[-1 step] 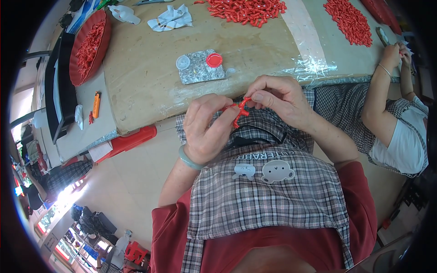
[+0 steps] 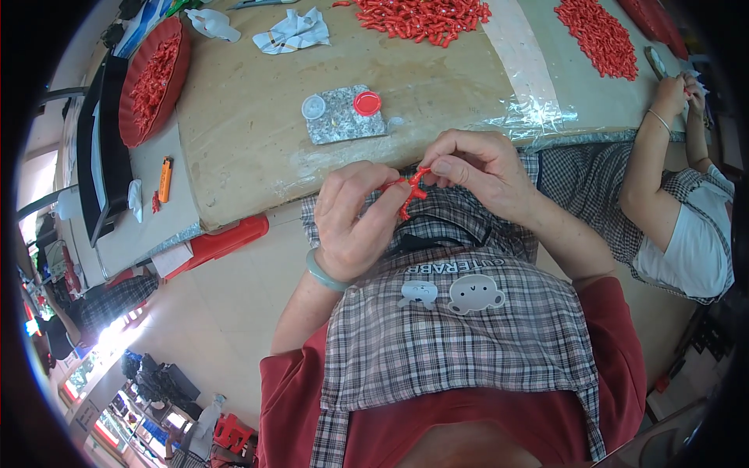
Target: The person assembles small red plastic toy components by applying glue from a container with a glue brush.
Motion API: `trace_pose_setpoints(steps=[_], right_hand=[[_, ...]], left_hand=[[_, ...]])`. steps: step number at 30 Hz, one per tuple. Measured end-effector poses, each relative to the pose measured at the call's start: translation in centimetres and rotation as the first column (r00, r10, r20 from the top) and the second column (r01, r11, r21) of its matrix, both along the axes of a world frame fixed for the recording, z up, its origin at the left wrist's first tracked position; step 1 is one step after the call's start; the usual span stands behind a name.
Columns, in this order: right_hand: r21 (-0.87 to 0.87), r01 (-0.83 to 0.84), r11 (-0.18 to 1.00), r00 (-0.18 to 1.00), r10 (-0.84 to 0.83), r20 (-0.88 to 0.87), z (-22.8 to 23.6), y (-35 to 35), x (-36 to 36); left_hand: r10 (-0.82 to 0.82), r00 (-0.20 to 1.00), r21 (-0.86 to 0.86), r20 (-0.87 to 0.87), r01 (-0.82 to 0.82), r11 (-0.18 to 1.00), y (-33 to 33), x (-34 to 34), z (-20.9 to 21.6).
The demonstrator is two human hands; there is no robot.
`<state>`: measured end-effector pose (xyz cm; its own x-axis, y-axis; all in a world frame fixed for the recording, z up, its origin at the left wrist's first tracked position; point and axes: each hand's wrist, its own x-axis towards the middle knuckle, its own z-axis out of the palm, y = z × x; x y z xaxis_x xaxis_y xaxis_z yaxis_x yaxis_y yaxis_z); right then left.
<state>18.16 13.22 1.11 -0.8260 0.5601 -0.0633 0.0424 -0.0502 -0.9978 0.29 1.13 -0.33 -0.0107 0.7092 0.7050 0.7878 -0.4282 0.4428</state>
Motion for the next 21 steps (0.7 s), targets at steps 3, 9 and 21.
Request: trace_pose_setpoints(steps=[3,9,21], right_hand=[[0.01,-0.011,1.0,1.0,0.011,0.003,-0.13,0.09,0.09],[0.094,-0.005,0.996,1.0,0.005,-0.003,0.02,0.17,0.17],[0.693,0.109,0.713,0.989,-0.007,-0.147,0.39,0.14,-0.67]], left_hand=[[0.0,1.0,0.002,-0.024,0.0,1.0,0.05,-0.04,-0.07],[0.004,0.982,-0.077,0.19,0.01,0.997,-0.1,0.38,-0.11],[0.022,0.729,-0.245,0.684,0.201,0.948,-0.07,0.23,-0.2]])
